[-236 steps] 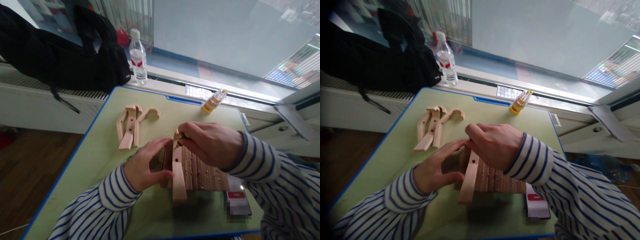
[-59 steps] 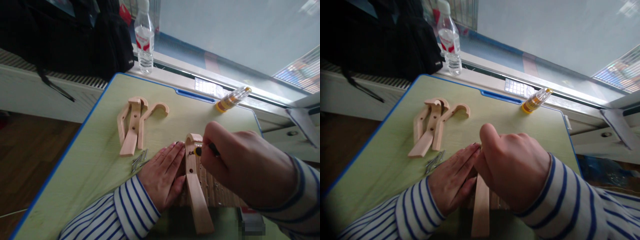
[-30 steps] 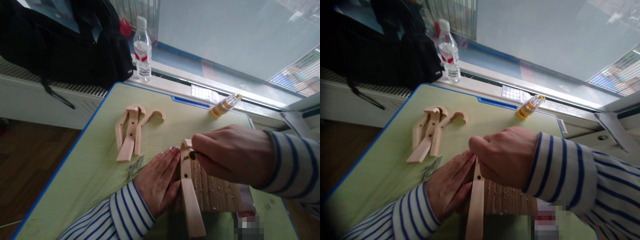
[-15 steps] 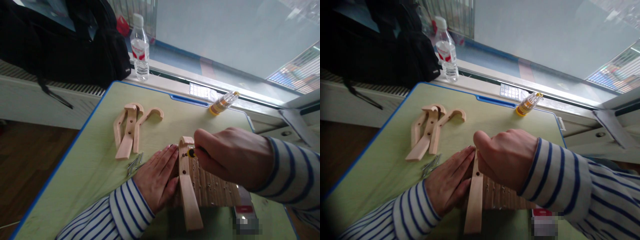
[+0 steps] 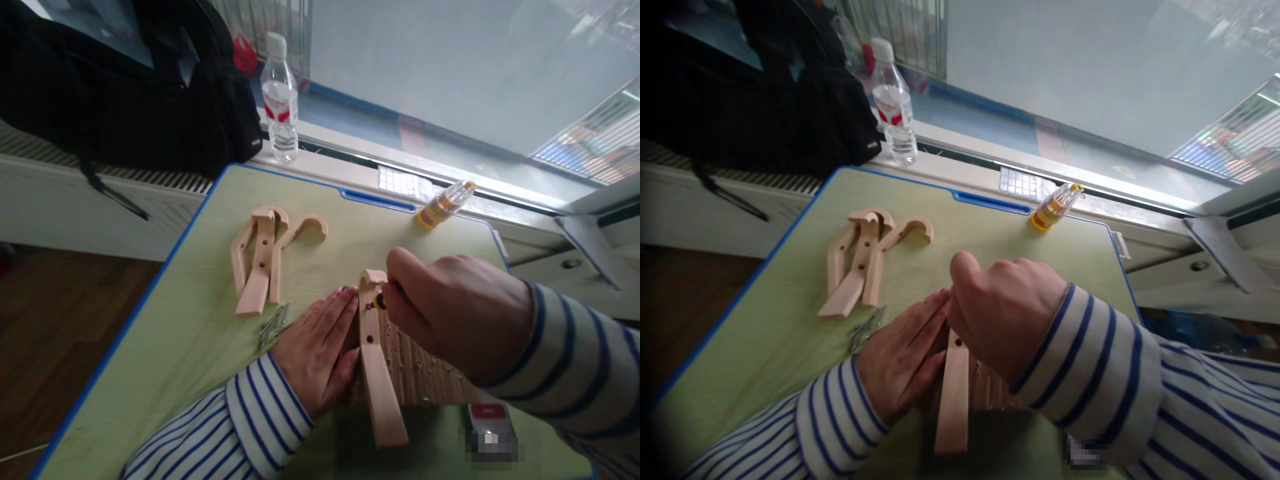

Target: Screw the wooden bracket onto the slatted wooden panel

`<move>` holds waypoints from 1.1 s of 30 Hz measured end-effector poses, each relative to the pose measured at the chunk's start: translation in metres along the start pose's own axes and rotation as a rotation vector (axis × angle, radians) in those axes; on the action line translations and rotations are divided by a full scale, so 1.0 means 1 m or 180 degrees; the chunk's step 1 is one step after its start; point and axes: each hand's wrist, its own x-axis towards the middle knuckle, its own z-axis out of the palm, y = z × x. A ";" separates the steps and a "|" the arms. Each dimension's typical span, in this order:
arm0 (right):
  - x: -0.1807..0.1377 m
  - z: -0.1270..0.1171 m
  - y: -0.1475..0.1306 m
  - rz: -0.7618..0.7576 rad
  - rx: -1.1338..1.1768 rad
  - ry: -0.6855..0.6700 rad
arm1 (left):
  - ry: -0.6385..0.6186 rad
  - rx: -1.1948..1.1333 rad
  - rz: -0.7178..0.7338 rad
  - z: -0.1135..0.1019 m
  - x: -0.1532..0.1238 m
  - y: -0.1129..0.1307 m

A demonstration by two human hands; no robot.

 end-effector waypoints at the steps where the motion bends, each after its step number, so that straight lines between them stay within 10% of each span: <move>1: -0.001 0.001 -0.001 0.0071 0.0040 0.0035 | -0.0010 0.0016 0.0011 0.000 0.000 0.000; 20: 0.005 -0.003 0.018 -0.0933 0.0542 -0.0165 | 0.0180 -0.0170 -0.0063 0.002 0.000 0.002; 33: 0.002 0.006 0.013 -0.0673 0.0654 0.0201 | 0.0140 -0.0127 -0.0025 0.002 0.000 0.001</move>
